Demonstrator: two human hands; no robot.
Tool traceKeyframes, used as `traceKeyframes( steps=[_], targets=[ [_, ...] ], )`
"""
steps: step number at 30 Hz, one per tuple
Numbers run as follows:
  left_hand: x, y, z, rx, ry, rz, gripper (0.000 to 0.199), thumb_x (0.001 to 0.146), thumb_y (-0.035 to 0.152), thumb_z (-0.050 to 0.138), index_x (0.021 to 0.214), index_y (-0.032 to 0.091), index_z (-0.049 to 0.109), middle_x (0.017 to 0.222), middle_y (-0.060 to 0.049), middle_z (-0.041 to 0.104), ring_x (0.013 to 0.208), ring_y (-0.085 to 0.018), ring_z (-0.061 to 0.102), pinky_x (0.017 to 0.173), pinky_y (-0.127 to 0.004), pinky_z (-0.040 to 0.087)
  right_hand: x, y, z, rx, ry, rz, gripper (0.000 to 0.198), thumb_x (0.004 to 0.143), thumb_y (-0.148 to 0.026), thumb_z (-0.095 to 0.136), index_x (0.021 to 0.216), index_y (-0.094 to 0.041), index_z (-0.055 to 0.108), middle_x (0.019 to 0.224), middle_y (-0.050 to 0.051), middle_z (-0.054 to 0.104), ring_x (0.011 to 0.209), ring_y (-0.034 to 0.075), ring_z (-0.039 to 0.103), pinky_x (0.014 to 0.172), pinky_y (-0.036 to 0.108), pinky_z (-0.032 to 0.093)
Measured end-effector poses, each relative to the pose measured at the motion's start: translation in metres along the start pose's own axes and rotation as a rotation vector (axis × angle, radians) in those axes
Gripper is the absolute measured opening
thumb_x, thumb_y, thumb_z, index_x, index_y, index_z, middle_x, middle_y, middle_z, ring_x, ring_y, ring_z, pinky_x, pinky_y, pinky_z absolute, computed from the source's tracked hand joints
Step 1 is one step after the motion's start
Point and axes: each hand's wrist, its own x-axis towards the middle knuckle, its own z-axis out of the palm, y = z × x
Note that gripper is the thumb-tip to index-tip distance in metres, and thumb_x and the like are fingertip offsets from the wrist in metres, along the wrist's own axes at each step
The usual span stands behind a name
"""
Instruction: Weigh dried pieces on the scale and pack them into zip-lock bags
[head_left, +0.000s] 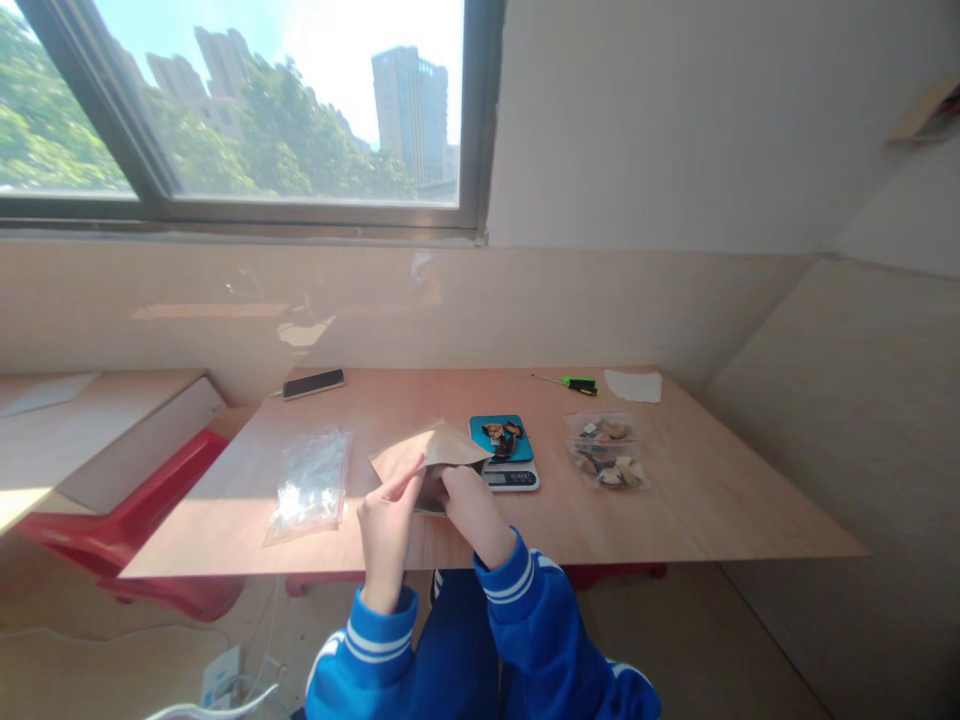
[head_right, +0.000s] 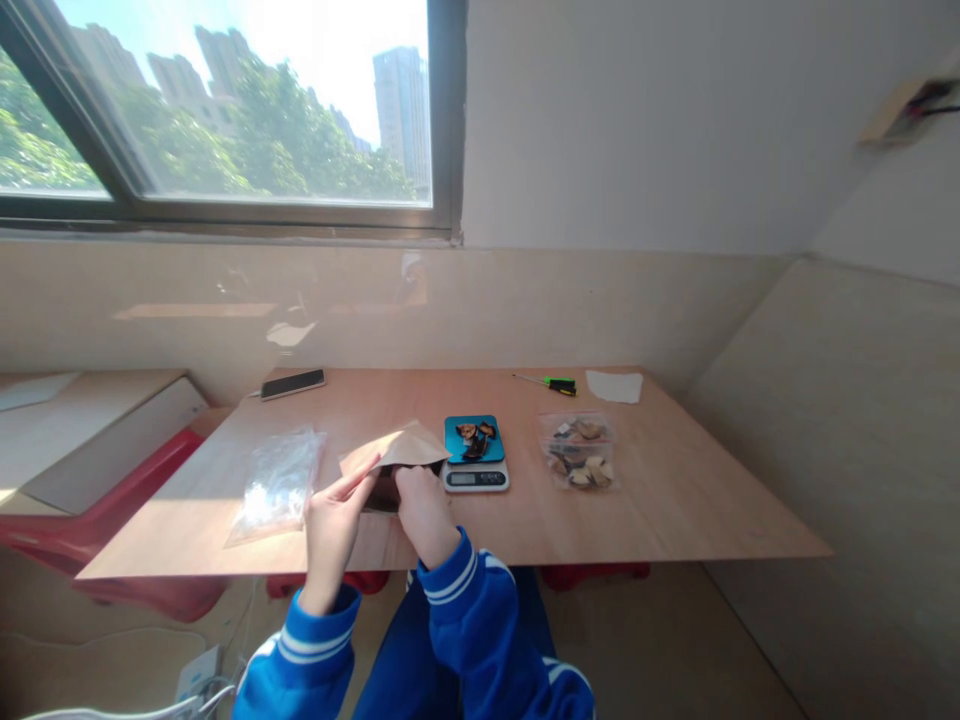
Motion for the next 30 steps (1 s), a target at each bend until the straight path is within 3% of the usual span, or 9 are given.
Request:
traceKeyframes(
  steps=[3,7,10,13,16,19,22,25,30],
  targets=[
    [0.002,0.0,-0.001,-0.005,-0.003,0.006,0.028,0.08,0.028,0.061,0.104,0.022,0.073,0.113,-0.002,0.07,0.114,-0.024,0.062,0.102,-0.035,0.046,-0.003,-0.011,-0.011,-0.111,-0.022,0.035,0.025,0.082,-0.004,0.047,0.086,-0.019,0.067,0.085,0.008,0.07,0.083,0.024,0.064,0.072,0.032,0.05],
    [0.004,-0.002,-0.003,-0.004,-0.015,0.005,0.029,0.08,0.027,0.059,0.105,0.022,0.073,0.112,-0.002,0.071,0.113,-0.024,0.062,0.101,-0.036,0.047,-0.008,-0.024,-0.025,-0.078,-0.061,0.018,0.021,0.084,-0.006,0.05,0.086,-0.019,0.067,0.089,0.008,0.07,0.087,0.024,0.063,0.075,0.033,0.049],
    [0.004,-0.002,-0.005,-0.013,-0.015,0.01,0.029,0.08,0.027,0.058,0.105,0.022,0.073,0.112,-0.002,0.071,0.113,-0.024,0.062,0.1,-0.035,0.047,-0.015,-0.029,-0.036,0.044,-0.041,-0.015,0.018,0.085,-0.009,0.054,0.085,-0.02,0.068,0.089,0.006,0.069,0.089,0.022,0.062,0.079,0.033,0.05],
    [0.006,-0.001,-0.009,0.0,0.014,0.021,0.029,0.08,0.027,0.058,0.104,0.021,0.073,0.111,-0.002,0.072,0.113,-0.024,0.063,0.101,-0.034,0.047,-0.025,-0.026,-0.051,0.326,0.004,-0.003,0.014,0.085,-0.015,0.058,0.093,-0.021,0.068,0.092,0.003,0.07,0.087,0.017,0.064,0.08,0.031,0.051],
    [0.01,0.001,-0.014,0.015,0.06,0.001,0.031,0.079,0.03,0.06,0.103,0.019,0.074,0.108,-0.004,0.073,0.109,-0.026,0.065,0.098,-0.036,0.048,-0.035,-0.006,-0.066,0.557,0.092,0.073,0.013,0.083,-0.026,0.063,0.093,-0.02,0.068,0.094,0.004,0.07,0.086,0.017,0.066,0.08,0.03,0.053],
    [0.013,0.003,-0.016,0.014,0.099,-0.006,0.032,0.078,0.033,0.06,0.103,0.018,0.074,0.108,-0.005,0.073,0.106,-0.027,0.066,0.095,-0.036,0.05,-0.036,0.029,-0.076,0.639,0.201,0.155,0.021,0.08,-0.034,0.065,0.092,-0.018,0.068,0.092,0.006,0.072,0.082,0.017,0.067,0.075,0.031,0.055],
    [0.015,0.005,-0.017,0.027,0.126,0.002,0.032,0.078,0.033,0.06,0.103,0.019,0.074,0.108,-0.005,0.073,0.107,-0.026,0.065,0.096,-0.035,0.05,-0.022,0.067,-0.073,0.508,0.318,0.239,0.027,0.082,-0.037,0.06,0.097,-0.016,0.067,0.088,0.008,0.073,0.077,0.018,0.068,0.069,0.031,0.056],
    [0.014,0.008,-0.018,0.021,0.128,0.021,0.031,0.079,0.031,0.059,0.103,0.02,0.074,0.109,-0.003,0.072,0.109,-0.025,0.065,0.097,-0.033,0.049,0.003,0.093,-0.057,0.315,0.375,0.286,0.022,0.082,-0.031,0.055,0.089,-0.015,0.068,0.086,0.009,0.073,0.077,0.02,0.068,0.07,0.033,0.055],
    [0.014,0.009,-0.02,0.019,0.126,-0.009,0.031,0.078,0.029,0.059,0.101,0.017,0.075,0.107,-0.004,0.073,0.108,-0.026,0.065,0.095,-0.034,0.051,0.035,0.102,-0.033,0.156,0.373,0.316,0.013,0.077,-0.015,0.056,0.07,-0.018,0.067,0.079,0.009,0.071,0.081,0.023,0.066,0.081,0.037,0.05]
  ],
)
